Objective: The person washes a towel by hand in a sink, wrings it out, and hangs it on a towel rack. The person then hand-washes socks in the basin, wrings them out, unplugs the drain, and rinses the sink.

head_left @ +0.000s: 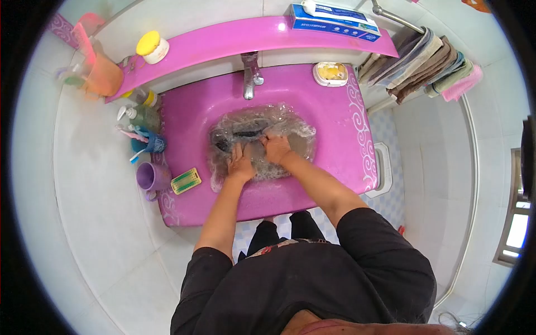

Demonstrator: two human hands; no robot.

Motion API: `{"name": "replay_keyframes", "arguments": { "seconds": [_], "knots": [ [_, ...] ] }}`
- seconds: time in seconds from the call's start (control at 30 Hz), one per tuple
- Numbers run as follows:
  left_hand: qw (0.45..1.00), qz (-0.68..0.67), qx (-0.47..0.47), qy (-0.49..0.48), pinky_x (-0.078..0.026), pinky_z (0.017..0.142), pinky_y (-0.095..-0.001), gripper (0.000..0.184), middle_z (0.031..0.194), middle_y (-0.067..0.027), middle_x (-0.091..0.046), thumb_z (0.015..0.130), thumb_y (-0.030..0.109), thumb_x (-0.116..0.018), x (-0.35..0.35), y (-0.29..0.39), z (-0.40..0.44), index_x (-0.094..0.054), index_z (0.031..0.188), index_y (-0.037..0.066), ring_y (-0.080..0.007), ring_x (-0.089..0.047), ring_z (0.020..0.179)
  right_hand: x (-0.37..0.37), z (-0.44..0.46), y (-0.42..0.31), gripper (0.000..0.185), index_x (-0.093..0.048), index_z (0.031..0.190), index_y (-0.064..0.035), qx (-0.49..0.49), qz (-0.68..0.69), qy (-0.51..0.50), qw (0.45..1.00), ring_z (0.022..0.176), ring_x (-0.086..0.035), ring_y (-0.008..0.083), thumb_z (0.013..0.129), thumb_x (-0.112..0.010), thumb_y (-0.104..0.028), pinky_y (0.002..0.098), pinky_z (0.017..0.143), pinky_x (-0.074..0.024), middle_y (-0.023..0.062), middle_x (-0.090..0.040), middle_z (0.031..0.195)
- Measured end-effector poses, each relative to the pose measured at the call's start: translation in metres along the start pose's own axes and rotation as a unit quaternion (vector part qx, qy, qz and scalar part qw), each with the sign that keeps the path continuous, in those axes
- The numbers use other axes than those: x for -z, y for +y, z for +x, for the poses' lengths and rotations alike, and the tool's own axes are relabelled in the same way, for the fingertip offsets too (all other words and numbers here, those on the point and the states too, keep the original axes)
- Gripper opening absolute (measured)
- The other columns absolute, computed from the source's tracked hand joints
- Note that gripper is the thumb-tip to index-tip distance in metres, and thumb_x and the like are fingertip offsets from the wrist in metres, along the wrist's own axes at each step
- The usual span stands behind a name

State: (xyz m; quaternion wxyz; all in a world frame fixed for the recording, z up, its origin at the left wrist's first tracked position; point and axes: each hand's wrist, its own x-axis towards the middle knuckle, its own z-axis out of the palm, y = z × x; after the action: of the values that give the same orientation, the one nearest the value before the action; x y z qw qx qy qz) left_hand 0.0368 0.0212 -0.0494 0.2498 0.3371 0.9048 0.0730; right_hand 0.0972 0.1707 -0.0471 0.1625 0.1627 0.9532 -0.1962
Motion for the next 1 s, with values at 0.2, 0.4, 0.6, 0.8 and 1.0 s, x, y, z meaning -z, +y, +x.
{"name": "replay_keyframes", "arguments": {
  "seconds": [0.2,0.4,0.6,0.8,1.0],
  "knots": [
    [0.696,-0.694,0.169,-0.071,-0.032,0.099,-0.0418,0.070,0.141,-0.0177,-0.022,0.080,0.037,-0.059,0.015,-0.026,0.011,-0.027,0.137,0.011,-0.0269,-0.024,0.131,0.042,0.009,0.016,0.054,-0.049,0.121,-0.0032,-0.093,0.398,0.061,0.911,0.102,-0.055,0.0254,0.068,-0.052,-0.009,0.0324,0.087,-0.0444,0.0180,-0.056,0.111],
    [0.355,-0.904,0.144,-0.188,-0.037,0.095,-0.0483,0.077,0.133,-0.0172,-0.037,0.082,0.056,-0.045,0.060,0.023,-0.035,-0.026,0.134,0.003,-0.0376,-0.042,0.117,0.089,-0.067,-0.001,0.049,-0.051,0.110,0.0070,0.039,0.816,0.065,0.574,0.096,-0.057,0.0296,0.063,-0.046,-0.006,0.0370,0.087,-0.0452,0.0211,-0.058,0.101],
    [0.330,-0.928,0.086,-0.152,-0.044,0.087,-0.0498,0.066,0.126,-0.0182,-0.043,0.083,0.045,-0.049,0.052,0.035,-0.022,-0.032,0.129,0.001,-0.0372,-0.048,0.109,0.087,-0.131,-0.021,0.047,-0.053,0.103,0.0094,0.080,0.904,-0.032,0.419,0.097,-0.056,0.0361,0.060,-0.047,-0.010,0.0409,0.090,-0.0436,0.0239,-0.058,0.102],
    [0.224,-0.936,0.048,-0.266,-0.047,0.084,-0.0448,0.068,0.118,-0.0192,-0.052,0.082,0.049,-0.051,0.066,0.061,-0.051,-0.038,0.127,-0.001,-0.0380,-0.054,0.100,0.110,-0.101,-0.004,0.033,-0.053,0.097,0.0070,-0.069,0.819,0.103,0.559,0.088,-0.058,0.0352,0.075,-0.042,-0.015,0.0492,0.082,-0.0464,0.0227,-0.059,0.092],
    [0.308,-0.889,-0.047,-0.336,-0.046,0.084,-0.0420,0.059,0.114,-0.0196,-0.055,0.083,0.045,-0.047,0.077,0.078,-0.049,-0.047,0.120,-0.001,-0.0360,-0.055,0.102,0.060,-0.034,0.039,0.033,-0.057,0.097,-0.0013,-0.199,0.854,0.005,0.480,0.085,-0.059,0.0299,0.084,-0.040,-0.026,0.0468,0.072,-0.0508,0.0151,-0.060,0.098]
  ]
}}
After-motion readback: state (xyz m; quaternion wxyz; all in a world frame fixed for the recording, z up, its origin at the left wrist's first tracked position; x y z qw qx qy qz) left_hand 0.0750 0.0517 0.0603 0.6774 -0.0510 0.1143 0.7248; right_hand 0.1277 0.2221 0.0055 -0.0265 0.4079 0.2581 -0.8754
